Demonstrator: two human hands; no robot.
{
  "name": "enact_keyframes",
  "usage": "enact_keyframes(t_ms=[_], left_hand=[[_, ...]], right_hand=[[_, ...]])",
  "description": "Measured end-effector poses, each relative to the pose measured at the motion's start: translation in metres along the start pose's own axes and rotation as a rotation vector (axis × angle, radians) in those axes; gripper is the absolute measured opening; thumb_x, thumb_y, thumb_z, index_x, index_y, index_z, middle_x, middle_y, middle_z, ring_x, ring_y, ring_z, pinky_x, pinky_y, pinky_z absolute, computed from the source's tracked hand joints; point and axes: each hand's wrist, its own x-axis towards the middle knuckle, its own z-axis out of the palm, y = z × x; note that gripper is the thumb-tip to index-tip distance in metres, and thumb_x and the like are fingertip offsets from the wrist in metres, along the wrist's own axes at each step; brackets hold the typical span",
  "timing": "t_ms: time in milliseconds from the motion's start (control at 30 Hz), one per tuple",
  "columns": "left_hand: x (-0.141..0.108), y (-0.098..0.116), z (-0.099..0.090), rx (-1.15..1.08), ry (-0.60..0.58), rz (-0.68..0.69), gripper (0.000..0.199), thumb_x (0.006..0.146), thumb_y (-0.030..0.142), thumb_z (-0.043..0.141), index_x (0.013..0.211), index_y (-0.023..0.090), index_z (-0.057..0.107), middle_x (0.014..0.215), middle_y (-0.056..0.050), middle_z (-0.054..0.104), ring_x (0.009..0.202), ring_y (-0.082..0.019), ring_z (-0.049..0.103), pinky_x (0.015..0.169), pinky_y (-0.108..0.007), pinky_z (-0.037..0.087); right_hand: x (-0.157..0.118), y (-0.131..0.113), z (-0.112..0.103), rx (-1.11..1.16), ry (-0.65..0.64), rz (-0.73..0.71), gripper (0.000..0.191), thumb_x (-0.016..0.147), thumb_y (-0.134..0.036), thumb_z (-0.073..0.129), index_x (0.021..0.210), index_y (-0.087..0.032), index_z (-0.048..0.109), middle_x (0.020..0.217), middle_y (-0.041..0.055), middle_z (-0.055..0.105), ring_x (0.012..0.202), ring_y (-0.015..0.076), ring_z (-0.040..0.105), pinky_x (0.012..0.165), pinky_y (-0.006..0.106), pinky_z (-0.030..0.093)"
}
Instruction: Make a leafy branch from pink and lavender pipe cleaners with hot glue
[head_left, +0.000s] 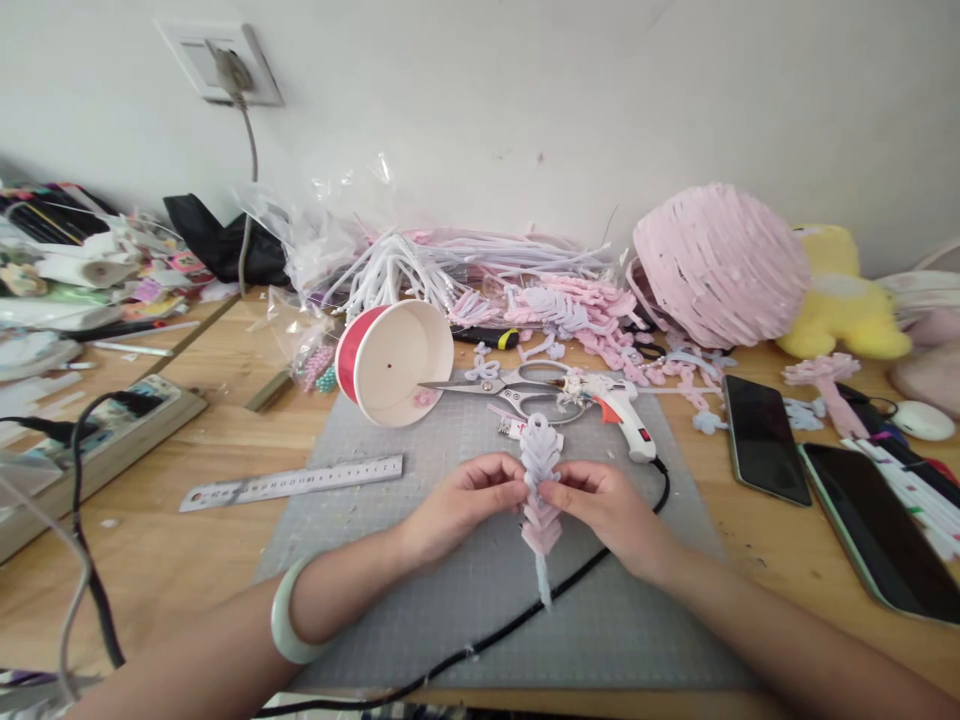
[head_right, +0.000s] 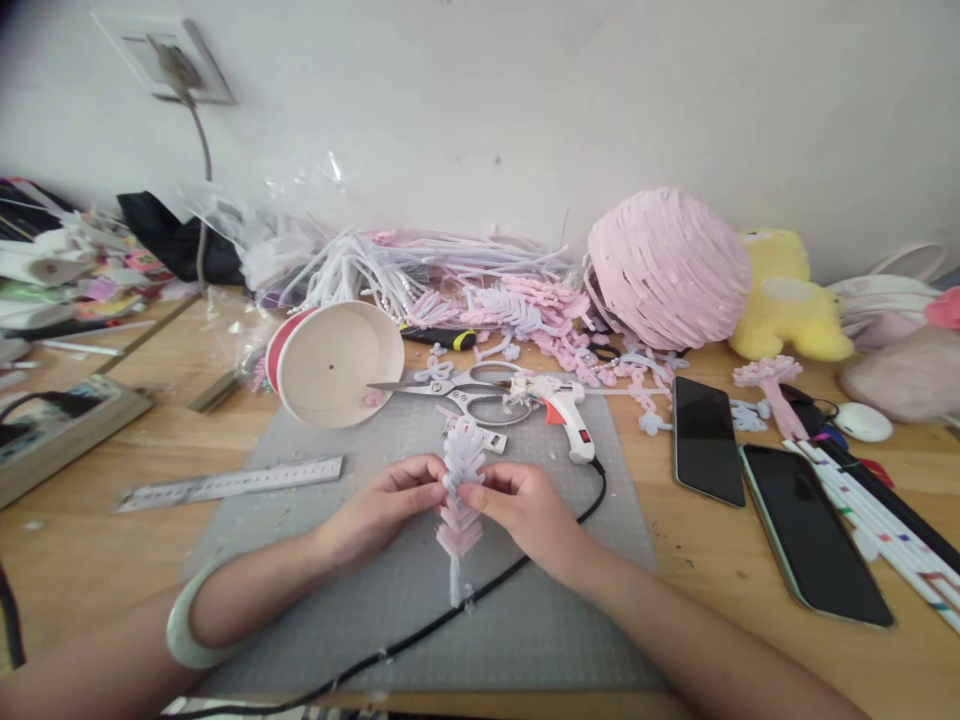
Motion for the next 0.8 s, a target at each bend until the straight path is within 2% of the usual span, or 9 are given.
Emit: enact_keyframes(t_ms=[433,567,667,800], left_hand=[[-0.0011,0.0008,-0.0006,-0.061,-0.106,-0.035,0.018,0.078,0.032,0.065,0.078,0.014,0.061,0.076,0.0,0.057,0.077,-0.014,0.049,0.076,-0.025,0.034],[0.0011,-0.0004,-0.0011,-0.07,-0.073,-0.075,0.023,0.08,0.036,0.063,0.077,0.013,0.06,0.073,0.0,0.055,0.071,-0.013,0.047,0.073,-0.025,0.034],[0.0026,-0.0014,-0.0016,-0.077,-0.032,-0.047,0.024,0.079,0.037,0.063,0.075,0.014,0.058,0.069,0.001,0.052,0.067,-0.012,0.045,0.07,-0.024,0.034],[0.002,-0.0011,-0.0003,-0.011,-0.038,-0.048,0.024,0.074,0.035,0.068,0.076,0.014,0.059,0.072,0.0,0.055,0.069,-0.012,0.047,0.071,-0.025,0.035]], right_hand=[[-0.0034,-0.0038,0.0028,-0.065,0.032,-0.024,0.027,0.069,-0.043,0.065,0.064,-0.017,0.061,0.06,-0.0025,0.054,0.059,0.0111,0.047,0.055,0.023,0.037],[-0.0023,-0.0026,0.0023,-0.038,0.022,-0.026,0.025,0.071,-0.042,0.064,0.066,-0.017,0.062,0.062,-0.002,0.057,0.061,0.0112,0.05,0.058,0.023,0.039],[-0.0004,0.0005,0.0018,0.012,0.06,-0.03,0.025,0.073,-0.043,0.062,0.07,-0.018,0.063,0.065,-0.0019,0.059,0.062,0.0116,0.052,0.059,0.023,0.04],[-0.0001,0.0013,0.0023,0.016,0.1,-0.041,0.025,0.072,-0.043,0.062,0.07,-0.018,0.062,0.064,-0.0023,0.058,0.06,0.0111,0.05,0.057,0.023,0.04]])
